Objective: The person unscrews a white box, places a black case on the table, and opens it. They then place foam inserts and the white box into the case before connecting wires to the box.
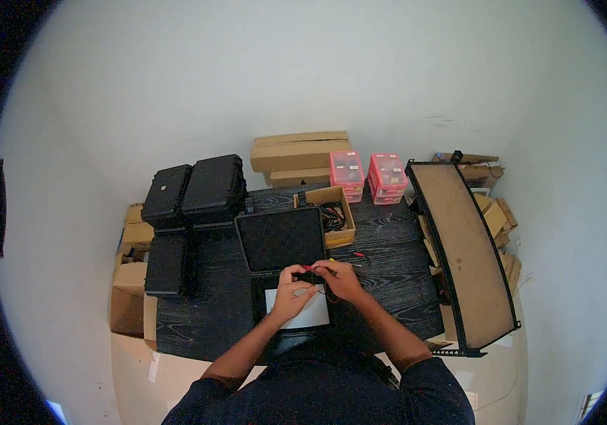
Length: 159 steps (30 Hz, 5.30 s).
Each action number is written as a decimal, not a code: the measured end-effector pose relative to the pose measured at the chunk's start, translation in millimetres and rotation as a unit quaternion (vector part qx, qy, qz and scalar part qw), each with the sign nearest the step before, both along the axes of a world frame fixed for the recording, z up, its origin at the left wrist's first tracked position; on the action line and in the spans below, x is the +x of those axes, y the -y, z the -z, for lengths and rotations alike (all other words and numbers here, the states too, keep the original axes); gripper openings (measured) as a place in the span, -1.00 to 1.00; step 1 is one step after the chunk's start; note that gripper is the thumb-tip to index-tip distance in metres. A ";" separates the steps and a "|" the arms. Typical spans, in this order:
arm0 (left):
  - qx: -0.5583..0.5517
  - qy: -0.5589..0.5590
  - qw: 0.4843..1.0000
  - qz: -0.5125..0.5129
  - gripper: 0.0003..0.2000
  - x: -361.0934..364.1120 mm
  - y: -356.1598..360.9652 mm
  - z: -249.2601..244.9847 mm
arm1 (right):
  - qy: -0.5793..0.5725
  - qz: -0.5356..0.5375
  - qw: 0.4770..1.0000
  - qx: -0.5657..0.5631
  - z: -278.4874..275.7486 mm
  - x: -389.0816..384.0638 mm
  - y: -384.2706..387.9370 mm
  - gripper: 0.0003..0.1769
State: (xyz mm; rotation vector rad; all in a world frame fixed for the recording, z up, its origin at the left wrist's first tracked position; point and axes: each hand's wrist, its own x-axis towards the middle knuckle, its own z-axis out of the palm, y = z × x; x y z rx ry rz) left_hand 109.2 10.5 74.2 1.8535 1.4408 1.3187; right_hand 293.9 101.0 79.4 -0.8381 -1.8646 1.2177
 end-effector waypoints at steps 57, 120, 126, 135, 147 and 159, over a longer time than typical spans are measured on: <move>-0.301 0.200 0.919 0.160 -0.46 -5.7 -24.3 30.9 | 0.182 -0.026 0.964 0.192 -38.3 9.2 18.5 -0.82; -0.148 0.085 0.976 0.137 -0.81 -5.5 -27.2 20.2 | -0.065 -0.102 0.856 -0.503 -4.3 7.0 6.4 -0.51; -0.278 0.138 0.926 0.213 -0.87 -17.5 -31.1 30.6 | 0.091 0.001 0.992 0.092 -17.4 10.0 1.7 -0.82; -0.450 0.333 0.775 0.294 -0.79 -25.2 -26.0 30.9 | 0.258 -0.087 0.899 0.343 -26.0 19.6 4.4 -0.88; -0.367 0.259 0.845 0.290 -0.70 -29.4 -29.7 30.2 | 0.212 -0.074 0.934 0.278 -20.6 13.2 0.5 -0.88; -0.266 0.696 0.647 0.163 -0.73 -17.6 -25.5 15.4 | 0.033 -0.045 0.982 -0.178 59.5 -0.8 16.4 -0.77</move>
